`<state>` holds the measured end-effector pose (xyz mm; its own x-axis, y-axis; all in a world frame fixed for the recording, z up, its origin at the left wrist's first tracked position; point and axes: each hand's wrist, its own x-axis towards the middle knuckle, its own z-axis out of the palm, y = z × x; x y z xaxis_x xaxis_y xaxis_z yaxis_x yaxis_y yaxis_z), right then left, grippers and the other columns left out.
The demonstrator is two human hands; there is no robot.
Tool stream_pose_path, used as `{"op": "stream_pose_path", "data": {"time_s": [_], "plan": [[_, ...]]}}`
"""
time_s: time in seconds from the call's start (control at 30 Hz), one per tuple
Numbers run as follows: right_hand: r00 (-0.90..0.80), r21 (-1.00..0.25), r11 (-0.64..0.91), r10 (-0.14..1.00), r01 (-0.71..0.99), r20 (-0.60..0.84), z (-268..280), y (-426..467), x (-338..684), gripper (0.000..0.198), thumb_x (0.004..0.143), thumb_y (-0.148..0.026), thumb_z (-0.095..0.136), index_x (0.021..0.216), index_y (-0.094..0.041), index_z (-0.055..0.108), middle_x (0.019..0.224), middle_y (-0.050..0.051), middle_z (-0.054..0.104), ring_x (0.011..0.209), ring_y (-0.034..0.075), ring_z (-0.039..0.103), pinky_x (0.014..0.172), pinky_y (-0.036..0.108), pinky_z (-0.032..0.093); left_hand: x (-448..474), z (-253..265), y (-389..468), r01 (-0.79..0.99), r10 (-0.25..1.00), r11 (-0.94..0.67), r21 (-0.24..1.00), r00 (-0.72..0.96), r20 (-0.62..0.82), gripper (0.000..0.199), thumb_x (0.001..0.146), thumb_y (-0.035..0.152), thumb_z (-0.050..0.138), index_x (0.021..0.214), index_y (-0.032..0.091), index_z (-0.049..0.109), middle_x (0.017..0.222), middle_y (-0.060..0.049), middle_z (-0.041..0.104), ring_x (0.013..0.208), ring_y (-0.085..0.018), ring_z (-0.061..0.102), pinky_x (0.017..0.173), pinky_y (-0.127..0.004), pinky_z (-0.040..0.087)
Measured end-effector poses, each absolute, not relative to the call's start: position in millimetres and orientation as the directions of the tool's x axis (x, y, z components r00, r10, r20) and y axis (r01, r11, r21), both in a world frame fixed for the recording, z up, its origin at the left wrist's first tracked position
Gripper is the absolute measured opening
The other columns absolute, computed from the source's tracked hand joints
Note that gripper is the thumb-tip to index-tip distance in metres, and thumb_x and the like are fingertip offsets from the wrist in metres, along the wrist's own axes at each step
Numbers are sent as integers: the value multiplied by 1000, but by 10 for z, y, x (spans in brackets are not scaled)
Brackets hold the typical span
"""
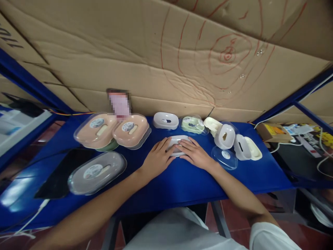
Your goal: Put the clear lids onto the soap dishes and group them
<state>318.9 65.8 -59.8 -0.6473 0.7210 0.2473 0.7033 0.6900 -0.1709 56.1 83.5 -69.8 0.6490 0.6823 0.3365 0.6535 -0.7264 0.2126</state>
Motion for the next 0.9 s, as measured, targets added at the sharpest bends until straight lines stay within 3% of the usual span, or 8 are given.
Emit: {"op": "stream_pose_path", "data": {"time_s": [0.13,0.27,0.37,0.47,0.6,0.8,0.9], "plan": [[-555,-177,620,772,764,309,-600,694,3224,55,113,-42,52,167,-30,46,171,11,50,162,28,43,133,59,36,564,-667,840,660,691,-718,221,638,339,45,106,33,60,149,23,66,167,-20,52,154,-41,52,119,-60,53],[-93,-259,232,885,938,457,-647,798,3337,66,113,-46,44,171,-16,34,172,24,43,162,36,40,129,64,36,563,-639,821,669,696,-710,219,620,361,43,104,31,61,146,23,68,169,-18,50,155,-40,52,119,-58,54],[41,-242,79,890,967,454,-702,849,3397,71,111,-47,47,169,-8,34,162,32,52,153,42,48,125,71,34,550,-613,819,684,709,-695,221,602,367,43,104,29,60,146,24,67,169,-17,50,154,-40,53,117,-59,55],[23,-222,90,887,971,461,-744,849,3407,66,107,-48,55,164,-14,44,151,27,60,142,42,55,119,69,40,540,-605,833,692,714,-688,216,596,366,42,103,27,61,144,23,68,166,-19,53,151,-41,56,113,-60,59],[38,-304,106,900,947,435,-760,834,3410,68,105,-52,59,163,-18,46,159,25,53,147,42,52,116,65,47,540,-647,850,674,723,-684,280,574,385,41,98,25,66,138,22,69,164,-18,53,152,-41,54,118,-59,56],[72,-500,237,849,833,523,-567,734,3417,53,106,-54,61,148,-22,61,149,17,67,142,33,62,121,56,50,516,-730,881,602,793,-602,524,527,306,37,95,32,73,130,21,68,169,-19,43,153,-42,51,122,-63,52],[-54,-469,369,828,803,558,-485,622,3358,46,107,-50,62,145,-25,64,148,15,68,141,31,63,122,56,50,500,-751,931,494,802,-552,672,536,265,62,89,28,81,146,24,55,166,-18,46,154,-39,50,127,-62,46]]}}
